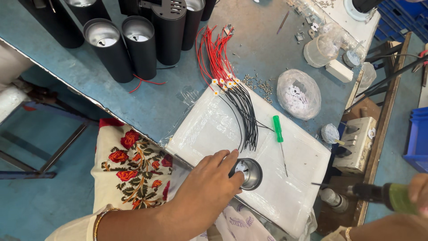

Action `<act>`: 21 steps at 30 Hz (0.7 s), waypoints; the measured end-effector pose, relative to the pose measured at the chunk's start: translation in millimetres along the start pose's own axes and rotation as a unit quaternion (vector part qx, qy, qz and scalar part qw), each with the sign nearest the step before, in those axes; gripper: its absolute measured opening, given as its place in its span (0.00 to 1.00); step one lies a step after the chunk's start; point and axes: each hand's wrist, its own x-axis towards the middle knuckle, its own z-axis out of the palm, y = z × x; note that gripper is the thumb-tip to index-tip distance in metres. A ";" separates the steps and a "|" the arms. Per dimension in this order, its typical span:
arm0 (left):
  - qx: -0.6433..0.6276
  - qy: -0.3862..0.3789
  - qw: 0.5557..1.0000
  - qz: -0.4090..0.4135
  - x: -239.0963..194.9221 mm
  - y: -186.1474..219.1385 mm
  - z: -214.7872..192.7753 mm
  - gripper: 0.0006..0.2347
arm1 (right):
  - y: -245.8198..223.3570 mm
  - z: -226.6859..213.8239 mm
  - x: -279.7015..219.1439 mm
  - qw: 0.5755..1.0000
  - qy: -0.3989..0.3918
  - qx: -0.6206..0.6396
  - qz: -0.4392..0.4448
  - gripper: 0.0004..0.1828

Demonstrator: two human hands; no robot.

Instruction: The person inserts a white plastic component into a black cylindrical housing, threads a black wire through it, and secures the assembly using a green electric screwdriver. The person repeats this process with additional components on a workbench with multiple similar housings and wires.

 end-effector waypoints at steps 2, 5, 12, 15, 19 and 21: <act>-0.005 -0.001 1.000 0.000 0.1 -0.6 0.0 0.08 | 1.5 1.7 -0.7 1.000 -0.005 0.012 0.001 0.08; 0.018 0.001 1.000 0.003 0.2 -0.9 0.1 0.08 | 5.7 4.4 0.8 0.999 -0.014 0.030 0.005 0.08; 0.008 -0.020 1.000 -0.010 2.4 0.0 0.4 0.08 | 6.4 8.9 0.3 0.997 -0.043 0.062 0.021 0.07; 0.023 -0.020 1.000 -0.008 4.3 0.3 1.2 0.07 | 11.5 8.7 1.2 0.995 -0.060 0.075 0.030 0.07; 0.035 -0.025 0.999 -0.005 4.2 0.1 1.3 0.08 | 16.7 16.7 8.4 0.990 -0.100 0.087 0.051 0.06; 0.035 -0.021 0.999 -0.002 4.7 0.0 1.4 0.08 | 17.0 26.7 14.4 0.985 -0.129 0.088 0.069 0.06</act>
